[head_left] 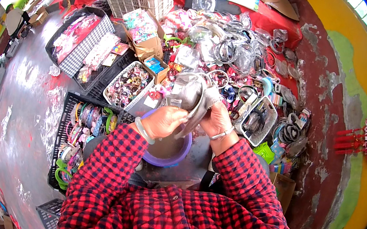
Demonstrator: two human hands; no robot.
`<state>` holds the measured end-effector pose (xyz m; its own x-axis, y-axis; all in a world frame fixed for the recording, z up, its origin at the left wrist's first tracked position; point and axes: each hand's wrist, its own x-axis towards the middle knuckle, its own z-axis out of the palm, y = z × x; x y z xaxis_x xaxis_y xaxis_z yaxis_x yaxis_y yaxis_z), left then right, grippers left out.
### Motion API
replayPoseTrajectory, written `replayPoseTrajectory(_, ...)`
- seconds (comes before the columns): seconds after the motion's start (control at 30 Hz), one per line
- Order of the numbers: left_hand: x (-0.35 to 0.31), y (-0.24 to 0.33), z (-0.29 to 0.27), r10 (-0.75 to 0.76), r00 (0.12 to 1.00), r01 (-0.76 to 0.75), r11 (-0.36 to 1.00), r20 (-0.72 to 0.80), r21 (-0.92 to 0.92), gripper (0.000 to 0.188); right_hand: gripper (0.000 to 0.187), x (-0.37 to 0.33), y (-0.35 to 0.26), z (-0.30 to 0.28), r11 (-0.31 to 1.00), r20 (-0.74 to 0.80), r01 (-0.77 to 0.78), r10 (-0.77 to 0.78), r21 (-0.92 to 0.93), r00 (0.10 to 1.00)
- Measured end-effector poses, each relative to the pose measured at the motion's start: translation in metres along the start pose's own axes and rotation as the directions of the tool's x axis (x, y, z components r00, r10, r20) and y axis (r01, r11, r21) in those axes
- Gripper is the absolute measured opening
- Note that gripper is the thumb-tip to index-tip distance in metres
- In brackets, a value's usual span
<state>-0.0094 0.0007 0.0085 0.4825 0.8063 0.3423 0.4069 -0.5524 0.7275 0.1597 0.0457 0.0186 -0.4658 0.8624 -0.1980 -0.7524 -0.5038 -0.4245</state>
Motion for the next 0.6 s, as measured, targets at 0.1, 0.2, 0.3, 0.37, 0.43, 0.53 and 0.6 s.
replayPoseTrajectory(0.1,0.004,0.012,-0.008,-0.179,0.983,0.184,0.965,0.043,-0.185,0.011,0.027,-0.001,0.000,-0.013,0.994,0.136,0.035,-0.021,-0.106,0.991)
replayPoseTrajectory(0.2,0.000,0.008,-0.001,-0.203,0.978,0.204,0.893,0.046,-0.402,0.012,0.026,-0.008,-0.003,0.004,0.967,0.188,0.022,0.027,-0.253,0.982)
replayPoseTrajectory(0.3,-0.001,0.007,0.000,-0.155,0.985,0.174,0.912,0.082,-0.372,0.013,0.022,-0.007,-0.002,0.006,0.958,0.161,0.088,-0.045,-0.273,0.986)
replayPoseTrajectory(0.37,0.001,0.011,0.000,-0.128,0.985,0.153,0.956,0.115,-0.249,0.014,0.021,0.001,0.005,-0.006,0.972,0.032,0.116,-0.112,-0.204,0.993)
replayPoseTrajectory(0.43,-0.001,0.010,0.005,-0.117,0.984,0.141,0.972,0.133,-0.189,0.014,0.023,0.007,0.010,-0.015,0.983,-0.063,0.108,-0.119,-0.148,0.991)
replayPoseTrajectory(0.53,0.004,0.012,0.008,0.092,0.994,-0.089,0.995,0.053,-0.045,0.014,0.029,0.006,0.014,-0.026,0.991,-0.025,0.130,-0.130,-0.009,0.991)
replayPoseTrajectory(0.6,0.000,0.003,0.009,0.068,0.997,-0.066,0.997,0.046,-0.040,0.016,0.035,0.008,0.011,-0.025,0.997,-0.071,0.071,-0.069,0.027,0.995)
